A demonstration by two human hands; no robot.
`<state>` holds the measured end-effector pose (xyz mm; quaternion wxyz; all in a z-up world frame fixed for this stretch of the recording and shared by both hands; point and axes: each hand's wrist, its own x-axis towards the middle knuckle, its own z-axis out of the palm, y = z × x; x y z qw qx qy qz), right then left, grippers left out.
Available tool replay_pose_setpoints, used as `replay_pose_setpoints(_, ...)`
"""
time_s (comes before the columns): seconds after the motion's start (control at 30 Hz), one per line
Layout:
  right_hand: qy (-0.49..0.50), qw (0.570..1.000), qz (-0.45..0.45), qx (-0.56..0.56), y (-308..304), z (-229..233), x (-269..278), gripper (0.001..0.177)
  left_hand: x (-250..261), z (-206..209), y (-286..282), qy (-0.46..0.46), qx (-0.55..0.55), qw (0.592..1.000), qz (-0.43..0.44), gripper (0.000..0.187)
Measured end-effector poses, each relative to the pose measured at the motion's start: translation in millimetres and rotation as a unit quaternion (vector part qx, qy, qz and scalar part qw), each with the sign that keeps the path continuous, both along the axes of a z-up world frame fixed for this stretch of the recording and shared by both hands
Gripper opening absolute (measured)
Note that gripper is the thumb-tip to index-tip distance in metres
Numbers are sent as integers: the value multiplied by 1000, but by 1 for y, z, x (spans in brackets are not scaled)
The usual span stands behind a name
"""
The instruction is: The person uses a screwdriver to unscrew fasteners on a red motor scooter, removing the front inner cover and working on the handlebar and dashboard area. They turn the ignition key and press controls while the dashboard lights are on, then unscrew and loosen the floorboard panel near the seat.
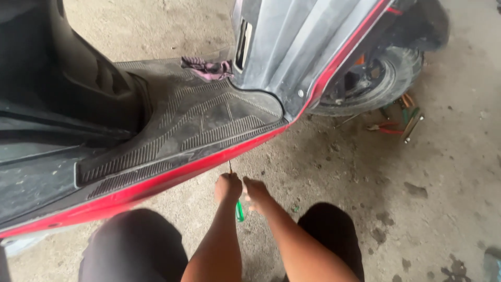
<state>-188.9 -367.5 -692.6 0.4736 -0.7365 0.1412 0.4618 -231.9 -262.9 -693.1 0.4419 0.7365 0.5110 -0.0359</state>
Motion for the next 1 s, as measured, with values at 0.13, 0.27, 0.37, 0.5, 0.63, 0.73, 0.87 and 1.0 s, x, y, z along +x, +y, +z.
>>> replay_pose_setpoints(0.13,12,1000,14,13,12,-27,5,56,25,-43,13,-6,-37,999,12,35)
replay_pose_setpoints(0.27,-8,998,30,53,23,-21,7,54,35,-71,21,-28,-65,997,37,35)
replay_pose_setpoints(0.37,40,994,28,97,30,-1,13,46,46,-81,30,-60,-65,996,30,34)
replay_pose_setpoints(0.5,-66,992,44,102,31,-23,19,40,45,-77,38,-92,-32,995,-22,36)
replay_pose_setpoints(0.63,-105,992,15,63,24,-38,18,42,38,-56,36,-93,3,994,-54,37)
replay_pose_setpoints(0.73,-108,992,16,57,23,-25,16,35,35,-52,27,-46,27,997,-48,49)
replay_pose_setpoints(0.87,-133,989,52,32,13,10,21,31,39,-32,17,-113,53,991,-38,49)
replay_pose_setpoints(1.0,-131,962,238,-23,-1,75,25,31,41,11,13,-64,-123,986,-88,40)
